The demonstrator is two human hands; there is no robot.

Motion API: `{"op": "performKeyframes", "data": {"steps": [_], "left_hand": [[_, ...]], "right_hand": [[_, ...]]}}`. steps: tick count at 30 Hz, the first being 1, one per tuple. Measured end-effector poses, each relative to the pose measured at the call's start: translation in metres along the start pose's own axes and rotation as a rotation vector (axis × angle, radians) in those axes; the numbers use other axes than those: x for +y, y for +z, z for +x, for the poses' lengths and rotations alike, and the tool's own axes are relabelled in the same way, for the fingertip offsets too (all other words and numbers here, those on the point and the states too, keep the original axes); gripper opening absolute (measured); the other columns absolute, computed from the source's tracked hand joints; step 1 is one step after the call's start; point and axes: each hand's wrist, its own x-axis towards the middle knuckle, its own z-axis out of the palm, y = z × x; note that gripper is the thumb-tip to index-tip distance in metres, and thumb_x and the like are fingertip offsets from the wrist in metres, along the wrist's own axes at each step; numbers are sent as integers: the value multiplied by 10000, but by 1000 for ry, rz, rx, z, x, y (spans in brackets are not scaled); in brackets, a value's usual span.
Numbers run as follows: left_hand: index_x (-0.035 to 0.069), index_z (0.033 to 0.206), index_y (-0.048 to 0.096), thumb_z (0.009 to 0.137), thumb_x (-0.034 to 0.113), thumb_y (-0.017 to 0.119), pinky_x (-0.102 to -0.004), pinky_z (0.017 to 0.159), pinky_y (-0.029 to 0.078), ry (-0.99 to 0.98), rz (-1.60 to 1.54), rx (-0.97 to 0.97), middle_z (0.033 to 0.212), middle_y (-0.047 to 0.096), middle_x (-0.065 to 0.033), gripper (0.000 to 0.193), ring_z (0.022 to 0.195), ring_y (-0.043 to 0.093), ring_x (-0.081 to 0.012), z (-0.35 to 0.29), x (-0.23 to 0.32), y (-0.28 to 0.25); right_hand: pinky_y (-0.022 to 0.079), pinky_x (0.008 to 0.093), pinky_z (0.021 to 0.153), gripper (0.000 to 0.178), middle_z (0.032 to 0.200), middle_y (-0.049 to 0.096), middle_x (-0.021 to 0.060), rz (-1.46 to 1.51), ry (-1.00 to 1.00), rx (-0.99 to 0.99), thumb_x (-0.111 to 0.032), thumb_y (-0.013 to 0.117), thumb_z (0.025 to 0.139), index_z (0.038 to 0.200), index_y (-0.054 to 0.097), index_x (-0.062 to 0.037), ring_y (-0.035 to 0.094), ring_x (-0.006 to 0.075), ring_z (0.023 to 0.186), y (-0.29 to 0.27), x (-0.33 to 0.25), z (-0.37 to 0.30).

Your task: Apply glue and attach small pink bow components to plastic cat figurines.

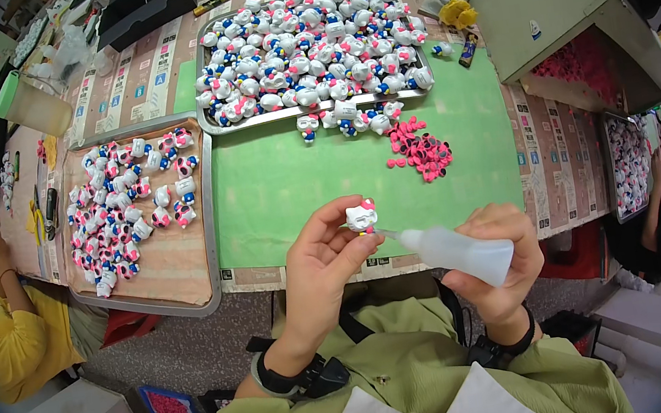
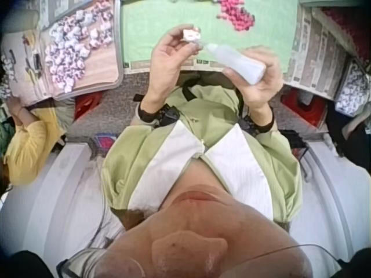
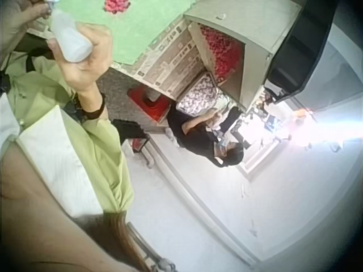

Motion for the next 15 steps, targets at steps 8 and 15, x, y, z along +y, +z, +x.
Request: {"op": "performKeyframes", "data": {"steps": [8, 15], "left_hand": [[-11, 1142, 398, 809, 16, 501, -264, 776, 448, -64, -31, -5, 1089, 497, -108, 349, 893, 546, -163, -2, 3, 0], [-9, 1147, 391, 821, 33, 490, -276, 766, 453, -76, -61, -24, 1112, 490, -126, 344, 898, 551, -178, -2, 3, 1]], "right_hand": [[399, 271, 588, 451, 795, 539, 87, 56, 10, 93, -90, 767, 566, 918, 497, -8, 500, 167, 663, 0, 1, 0], [400, 266, 596, 458, 812, 538, 85, 15, -20, 49, -81, 765, 570, 932, 493, -17, 502, 164, 682, -2, 2, -1]]}}
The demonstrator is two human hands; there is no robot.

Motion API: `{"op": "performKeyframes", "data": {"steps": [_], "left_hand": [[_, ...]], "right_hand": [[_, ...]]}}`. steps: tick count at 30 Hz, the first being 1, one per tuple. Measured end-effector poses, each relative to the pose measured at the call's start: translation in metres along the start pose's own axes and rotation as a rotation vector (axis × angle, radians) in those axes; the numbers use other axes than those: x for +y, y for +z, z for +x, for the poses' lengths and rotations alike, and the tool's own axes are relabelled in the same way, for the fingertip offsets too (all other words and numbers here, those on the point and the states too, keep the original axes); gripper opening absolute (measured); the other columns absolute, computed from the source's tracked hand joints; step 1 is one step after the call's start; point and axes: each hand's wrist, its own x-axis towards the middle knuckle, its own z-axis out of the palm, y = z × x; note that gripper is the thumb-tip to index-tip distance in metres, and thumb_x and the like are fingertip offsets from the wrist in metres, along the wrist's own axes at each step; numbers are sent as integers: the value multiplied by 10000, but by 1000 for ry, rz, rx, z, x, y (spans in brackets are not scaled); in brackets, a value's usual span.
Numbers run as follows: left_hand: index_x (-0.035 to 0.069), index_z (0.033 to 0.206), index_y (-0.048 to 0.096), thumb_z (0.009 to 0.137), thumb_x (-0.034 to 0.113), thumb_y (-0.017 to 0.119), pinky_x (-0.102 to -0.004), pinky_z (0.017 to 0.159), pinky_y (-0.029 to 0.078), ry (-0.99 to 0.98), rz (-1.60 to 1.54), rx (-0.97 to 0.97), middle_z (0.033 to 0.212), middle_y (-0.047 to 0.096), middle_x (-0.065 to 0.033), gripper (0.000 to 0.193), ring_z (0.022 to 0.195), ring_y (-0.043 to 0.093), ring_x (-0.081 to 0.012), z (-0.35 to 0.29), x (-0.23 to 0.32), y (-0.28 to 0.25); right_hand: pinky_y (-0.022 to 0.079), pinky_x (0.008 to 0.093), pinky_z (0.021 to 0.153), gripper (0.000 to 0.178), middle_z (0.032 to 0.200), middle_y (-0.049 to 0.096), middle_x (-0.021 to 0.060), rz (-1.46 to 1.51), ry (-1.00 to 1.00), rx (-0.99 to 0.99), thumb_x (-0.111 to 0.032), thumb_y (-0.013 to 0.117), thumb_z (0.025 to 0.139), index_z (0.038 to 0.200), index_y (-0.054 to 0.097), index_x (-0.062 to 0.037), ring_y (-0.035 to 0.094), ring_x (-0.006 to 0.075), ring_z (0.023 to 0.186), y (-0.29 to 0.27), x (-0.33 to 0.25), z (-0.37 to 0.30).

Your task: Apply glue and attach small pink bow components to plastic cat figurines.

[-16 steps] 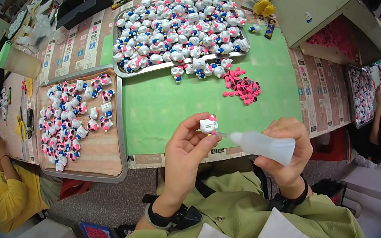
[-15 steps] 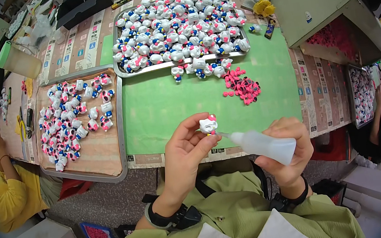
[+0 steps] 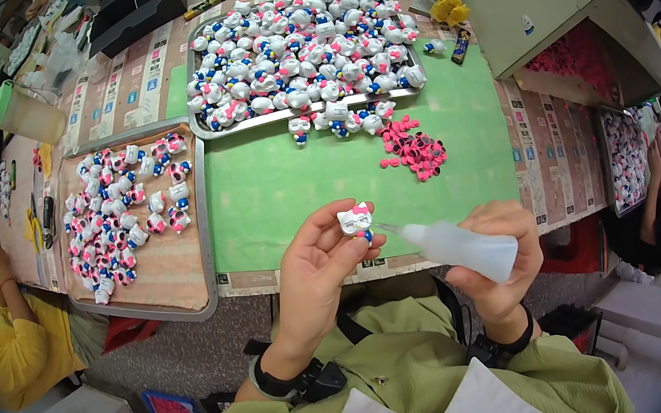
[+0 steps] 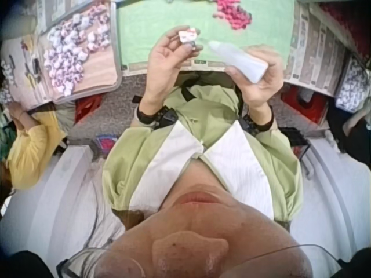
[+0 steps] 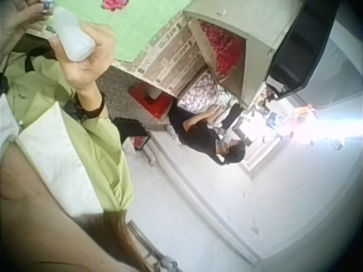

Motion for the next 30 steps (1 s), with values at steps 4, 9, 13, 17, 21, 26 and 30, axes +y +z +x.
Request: {"op": "performKeyframes", "data": {"steps": [4, 9, 13, 17, 21, 26, 30], "left_hand": [[-10, 1145, 391, 821, 28, 485, -277, 761, 454, 1, -8, -3, 1108, 491, -129, 339, 898, 551, -180, 0, 1, 1], [-11, 1139, 394, 814, 19, 489, -281, 762, 454, 2, -3, 11, 1103, 491, -133, 339, 894, 551, -184, 1, 2, 2], [-15, 1130, 398, 807, 11, 493, -283, 764, 453, 14, -1, 23, 1097, 491, -135, 337, 893, 551, -188, 0, 0, 0], [-15, 1127, 400, 803, -2, 492, -282, 764, 453, 26, 6, 38, 1093, 493, -136, 337, 894, 551, -190, 2, -1, 0], [-11, 1123, 404, 797, -18, 488, -275, 764, 452, 22, 29, 60, 1095, 494, -136, 337, 888, 551, -186, 1, -1, 0], [-4, 1117, 409, 792, -25, 488, -267, 762, 450, 33, 21, 104, 1107, 491, -139, 335, 869, 553, -174, 1, -1, -3], [-2, 1120, 407, 792, -18, 492, -264, 754, 454, 55, 3, 127, 1113, 488, -147, 339, 857, 553, -168, 5, 0, -6]], "right_hand": [[407, 267, 601, 467, 825, 541, 86, 5, 11, -15, -73, 768, 564, 938, 494, -19, 510, 165, 694, 1, 0, 1], [411, 268, 586, 465, 807, 546, 84, -31, 5, -11, -75, 770, 559, 933, 499, -23, 516, 170, 676, -2, 1, 1], [411, 269, 574, 460, 784, 550, 84, -60, 11, -5, -81, 773, 556, 924, 503, -24, 516, 170, 657, -1, 1, 1], [410, 265, 573, 460, 785, 551, 89, -43, 11, -15, -85, 774, 555, 921, 503, -22, 516, 168, 656, -2, 2, 0], [412, 260, 583, 446, 785, 551, 91, -33, 43, -20, -88, 769, 563, 915, 504, -24, 514, 160, 658, -1, 1, -1], [413, 239, 599, 335, 788, 543, 63, 314, 367, 436, -42, 678, 653, 919, 475, -13, 504, 111, 694, -5, 15, 5], [443, 247, 660, 311, 830, 545, 85, 101, 373, 449, -25, 612, 705, 948, 420, 1, 536, 134, 742, -39, 63, 43]]}}
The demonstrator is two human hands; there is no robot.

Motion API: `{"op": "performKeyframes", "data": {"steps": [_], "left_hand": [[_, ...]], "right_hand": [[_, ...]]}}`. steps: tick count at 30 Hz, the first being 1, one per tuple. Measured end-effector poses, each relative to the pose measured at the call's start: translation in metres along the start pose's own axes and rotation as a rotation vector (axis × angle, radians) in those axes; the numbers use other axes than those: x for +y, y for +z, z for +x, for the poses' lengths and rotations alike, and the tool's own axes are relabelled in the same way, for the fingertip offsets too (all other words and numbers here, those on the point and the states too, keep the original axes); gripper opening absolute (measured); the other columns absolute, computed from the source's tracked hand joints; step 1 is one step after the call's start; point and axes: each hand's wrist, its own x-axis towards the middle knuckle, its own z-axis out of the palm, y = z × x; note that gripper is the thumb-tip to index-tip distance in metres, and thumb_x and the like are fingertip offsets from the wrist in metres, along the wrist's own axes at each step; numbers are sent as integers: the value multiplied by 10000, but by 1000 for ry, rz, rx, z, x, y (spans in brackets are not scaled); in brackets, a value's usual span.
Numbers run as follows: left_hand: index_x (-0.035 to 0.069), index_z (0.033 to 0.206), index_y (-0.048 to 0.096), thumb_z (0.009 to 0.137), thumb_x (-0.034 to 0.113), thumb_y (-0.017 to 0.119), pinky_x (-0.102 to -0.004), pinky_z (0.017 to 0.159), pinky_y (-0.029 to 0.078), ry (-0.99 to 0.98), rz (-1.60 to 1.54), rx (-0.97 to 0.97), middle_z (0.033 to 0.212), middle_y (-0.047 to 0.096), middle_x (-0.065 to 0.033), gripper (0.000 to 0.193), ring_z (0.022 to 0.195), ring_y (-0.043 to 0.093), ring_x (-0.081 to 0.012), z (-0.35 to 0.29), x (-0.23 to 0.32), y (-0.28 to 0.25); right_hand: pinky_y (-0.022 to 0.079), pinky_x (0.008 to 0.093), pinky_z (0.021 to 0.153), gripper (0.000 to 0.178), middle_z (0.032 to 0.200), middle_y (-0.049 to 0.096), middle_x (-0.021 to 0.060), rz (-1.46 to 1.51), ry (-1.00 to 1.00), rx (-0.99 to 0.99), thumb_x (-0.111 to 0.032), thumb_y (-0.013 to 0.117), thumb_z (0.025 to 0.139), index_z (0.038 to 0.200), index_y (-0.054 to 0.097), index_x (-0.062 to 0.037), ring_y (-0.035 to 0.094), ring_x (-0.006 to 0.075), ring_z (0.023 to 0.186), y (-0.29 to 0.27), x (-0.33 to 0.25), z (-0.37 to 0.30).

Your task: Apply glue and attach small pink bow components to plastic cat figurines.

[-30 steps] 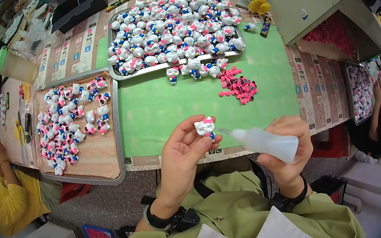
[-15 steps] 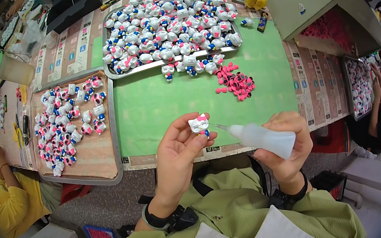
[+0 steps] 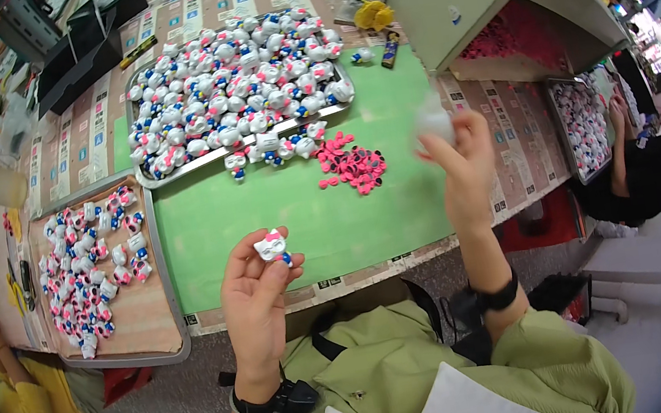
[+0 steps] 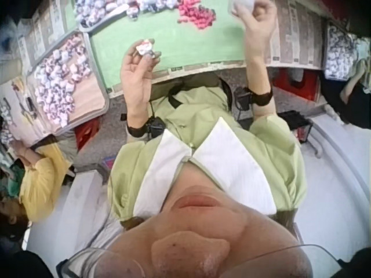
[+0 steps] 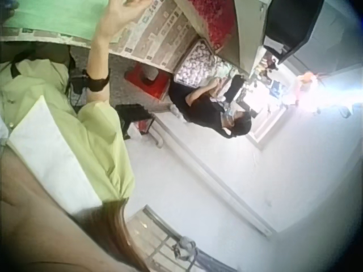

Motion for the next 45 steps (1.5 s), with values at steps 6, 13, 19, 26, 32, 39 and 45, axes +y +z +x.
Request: {"op": "performKeyframes", "data": {"steps": [6, 13, 19, 26, 32, 39, 45], "left_hand": [[0, 1121, 404, 793, -15, 492, -262, 749, 455, 13, 13, 5, 1105, 492, -147, 340, 842, 555, -166, 2, -4, -2], [2, 1112, 410, 791, -14, 491, -255, 743, 454, -8, 16, 14, 1090, 501, -139, 332, 837, 555, -162, 3, -9, -9], [3, 1108, 415, 788, -11, 497, -258, 747, 453, -55, 20, -17, 1089, 502, -136, 331, 842, 555, -163, 6, -11, -2], [-2, 1114, 412, 791, -3, 500, -262, 758, 451, -67, 25, 1, 1097, 500, -132, 335, 858, 551, -169, 3, -12, -4], [-8, 1123, 408, 792, 2, 501, -265, 762, 447, -116, 17, -70, 1079, 507, -121, 344, 866, 550, -165, 6, -15, 4], [-20, 1136, 418, 796, 6, 510, -240, 744, 446, -202, 22, -279, 1034, 516, -92, 353, 860, 552, -141, 2, -18, 6], [-29, 1145, 406, 791, -13, 515, -240, 772, 452, -96, 95, -130, 1010, 521, -89, 370, 872, 543, -127, 4, -15, 3]], "right_hand": [[448, 258, 691, 373, 898, 557, 118, -253, -38, -104, -55, 626, 700, 989, 402, 15, 545, 148, 773, -2, 54, 55], [422, 295, 711, 252, 866, 572, 91, -608, 3, -257, -54, 597, 715, 950, 518, -7, 539, 184, 847, -10, 19, 17], [419, 319, 712, 166, 844, 565, 109, -723, -320, -481, 5, 560, 699, 865, 558, -2, 517, 263, 841, -3, 38, -2], [438, 302, 635, 164, 780, 575, 104, -715, -282, -272, -5, 582, 688, 851, 570, -4, 556, 227, 716, 4, 29, -14], [437, 256, 588, 125, 745, 584, 87, -597, -95, -367, 2, 569, 702, 826, 584, -4, 559, 165, 650, 3, 25, -22], [437, 251, 606, 132, 750, 579, 75, -349, -131, -515, 28, 564, 696, 826, 579, 10, 560, 147, 685, 38, 1, -61], [441, 282, 583, 177, 766, 576, 87, -398, -340, -606, 59, 587, 656, 820, 590, -8, 550, 203, 674, 43, -13, -61]]}}
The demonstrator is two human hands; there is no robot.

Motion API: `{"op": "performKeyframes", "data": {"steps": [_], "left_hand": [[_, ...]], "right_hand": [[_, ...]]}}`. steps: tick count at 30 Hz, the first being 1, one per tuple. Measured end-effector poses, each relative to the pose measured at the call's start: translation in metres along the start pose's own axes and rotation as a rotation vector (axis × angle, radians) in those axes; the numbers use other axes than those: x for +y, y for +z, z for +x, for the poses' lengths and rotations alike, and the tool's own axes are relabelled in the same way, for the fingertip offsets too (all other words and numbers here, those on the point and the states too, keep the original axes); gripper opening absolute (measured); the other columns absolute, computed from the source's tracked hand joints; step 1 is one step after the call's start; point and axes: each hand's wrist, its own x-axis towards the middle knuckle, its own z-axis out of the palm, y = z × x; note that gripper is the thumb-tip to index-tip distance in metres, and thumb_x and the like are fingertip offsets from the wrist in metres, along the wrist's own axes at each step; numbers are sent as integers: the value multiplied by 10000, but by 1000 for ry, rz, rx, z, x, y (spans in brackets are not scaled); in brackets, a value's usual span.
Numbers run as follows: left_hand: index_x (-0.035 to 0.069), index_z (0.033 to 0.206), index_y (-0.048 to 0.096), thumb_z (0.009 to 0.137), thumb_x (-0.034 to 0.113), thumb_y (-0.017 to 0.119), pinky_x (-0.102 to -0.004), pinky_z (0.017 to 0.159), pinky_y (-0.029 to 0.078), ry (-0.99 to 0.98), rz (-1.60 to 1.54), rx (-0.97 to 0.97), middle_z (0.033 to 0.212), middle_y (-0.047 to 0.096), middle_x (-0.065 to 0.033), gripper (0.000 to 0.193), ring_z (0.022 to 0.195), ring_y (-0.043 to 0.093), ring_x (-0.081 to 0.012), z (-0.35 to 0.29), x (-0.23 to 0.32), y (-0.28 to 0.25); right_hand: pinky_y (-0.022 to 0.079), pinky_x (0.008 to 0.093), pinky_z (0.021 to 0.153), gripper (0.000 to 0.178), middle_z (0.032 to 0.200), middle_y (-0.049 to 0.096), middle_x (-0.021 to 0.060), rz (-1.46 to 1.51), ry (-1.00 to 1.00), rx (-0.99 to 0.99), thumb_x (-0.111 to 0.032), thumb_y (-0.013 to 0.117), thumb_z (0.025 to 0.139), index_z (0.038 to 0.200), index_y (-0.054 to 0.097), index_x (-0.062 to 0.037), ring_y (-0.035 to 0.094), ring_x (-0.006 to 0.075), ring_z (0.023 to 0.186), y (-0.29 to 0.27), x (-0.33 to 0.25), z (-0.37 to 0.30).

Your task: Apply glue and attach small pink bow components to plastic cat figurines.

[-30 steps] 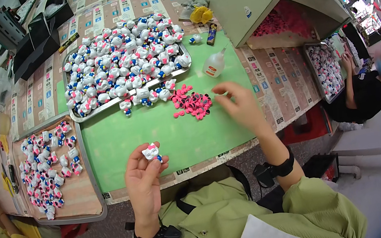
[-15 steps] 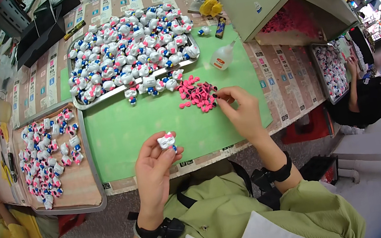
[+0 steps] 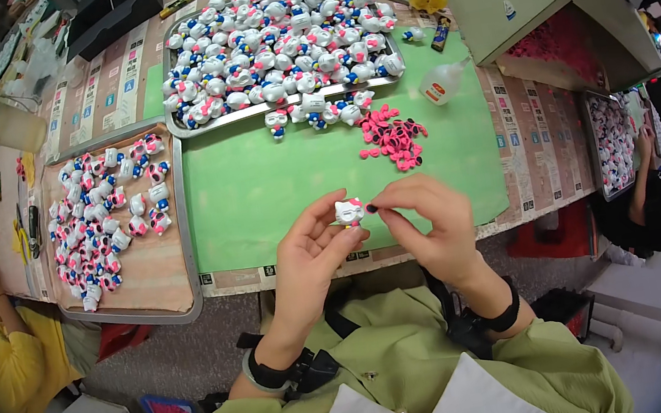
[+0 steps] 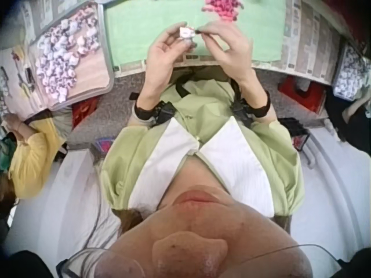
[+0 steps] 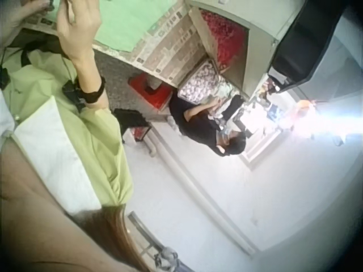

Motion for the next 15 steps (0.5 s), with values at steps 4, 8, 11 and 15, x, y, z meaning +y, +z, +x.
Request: {"op": "performKeyframes", "data": {"steps": [4, 8, 11, 15], "left_hand": [[-44, 1124, 413, 787, -24, 520, -234, 783, 451, 33, 11, 3, 999, 523, -87, 354, 877, 535, -117, 0, -4, -1], [-50, 1114, 417, 788, -24, 521, -232, 773, 454, 32, 30, -18, 994, 526, -85, 343, 876, 535, -113, -1, -3, -1], [-54, 1114, 420, 787, -22, 525, -224, 762, 456, 32, 37, -12, 991, 531, -84, 345, 870, 539, -112, -2, -3, -2], [-57, 1115, 427, 784, -21, 530, -214, 749, 457, 22, 66, 21, 976, 548, -85, 348, 844, 550, -112, -2, 1, -2]], "right_hand": [[439, 298, 565, 185, 759, 569, 84, -96, -117, -3, 51, 603, 640, 813, 590, -13, 541, 225, 661, 3, -3, -1], [437, 304, 557, 182, 754, 568, 81, -130, -143, -14, 45, 607, 637, 810, 589, -11, 541, 223, 656, 7, -4, -1], [433, 306, 568, 216, 761, 558, 81, -141, -169, -31, 53, 597, 629, 834, 594, -15, 533, 224, 661, 9, 0, -3], [424, 305, 596, 312, 806, 526, 95, -83, -112, -80, 85, 550, 619, 903, 605, -31, 509, 227, 718, 12, -1, -9]]}}
